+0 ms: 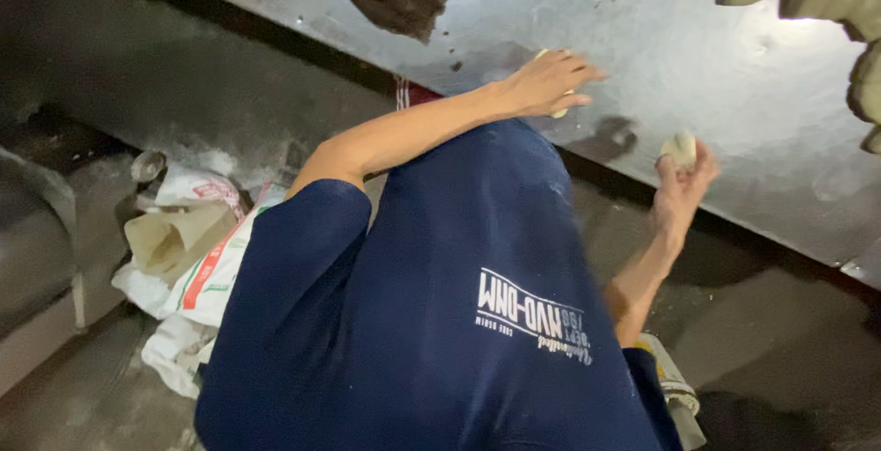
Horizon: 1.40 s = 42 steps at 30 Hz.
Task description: The person prepares individual pieces of dough by hand, pulling a small portion from a larger mass, flattening it against a metal table, folding it over, and placing the shaped piece into a group with others.
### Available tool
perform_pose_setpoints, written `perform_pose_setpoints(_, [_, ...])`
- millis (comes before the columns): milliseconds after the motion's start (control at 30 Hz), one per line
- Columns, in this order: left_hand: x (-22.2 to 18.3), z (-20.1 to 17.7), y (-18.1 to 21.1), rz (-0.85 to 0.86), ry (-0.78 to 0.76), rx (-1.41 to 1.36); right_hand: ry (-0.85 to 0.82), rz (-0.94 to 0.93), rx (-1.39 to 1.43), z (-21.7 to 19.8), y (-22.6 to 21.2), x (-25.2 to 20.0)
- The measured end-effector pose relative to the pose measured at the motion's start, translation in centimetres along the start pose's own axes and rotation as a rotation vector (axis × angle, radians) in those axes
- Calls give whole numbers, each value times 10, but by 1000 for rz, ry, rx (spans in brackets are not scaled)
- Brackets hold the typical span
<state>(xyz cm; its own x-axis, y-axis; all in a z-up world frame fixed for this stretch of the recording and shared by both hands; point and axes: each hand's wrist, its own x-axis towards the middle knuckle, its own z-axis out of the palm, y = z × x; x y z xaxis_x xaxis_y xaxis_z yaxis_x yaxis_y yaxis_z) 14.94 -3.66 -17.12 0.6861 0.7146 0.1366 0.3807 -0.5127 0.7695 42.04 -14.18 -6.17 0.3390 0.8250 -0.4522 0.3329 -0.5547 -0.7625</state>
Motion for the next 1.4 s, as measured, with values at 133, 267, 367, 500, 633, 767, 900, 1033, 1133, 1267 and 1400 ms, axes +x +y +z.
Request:
perform_pose_setpoints(133, [-4,-43,15,-38,136,-435,-275,-236,6,43,-78,-17])
perform_pose_setpoints(267, [-41,-107,16,-460,-185,-660,-461,-363,102,137,-146,-17])
perform_pose_setpoints(367, [-101,-148,1,-495,308,-538,-455,-470,27,193,-175,-1])
perform_pose_setpoints(500, [-193,-190,-30,-704,847,-285,-475,-512,-190,242,-186,9])
perform_pose_setpoints(633, [-267,-214,-42,-898,1282,-449,-630,-585,-228,292,-190,21])
perform_pose_setpoints(767, [-302,-235,-51,-689,1557,-838,-561,-861,-267,324,-182,70])
perform_pose_setpoints(900, [-303,-252,-64,-620,1464,-920,-429,-678,-252,311,-198,118])
perform_pose_setpoints(1033, [-286,-271,-88,-698,1272,-504,-438,-890,-192,286,-220,137])
perform_pose_setpoints(1133, [-274,-282,-111,-677,1284,-620,-417,-777,-225,279,-219,147])
perform_pose_setpoints(1267, [-267,-293,-131,-422,1263,-869,-424,-657,-376,272,-216,154])
perform_pose_setpoints(1400, [-247,-300,-132,-475,1261,-923,-522,-559,-454,274,-224,155])
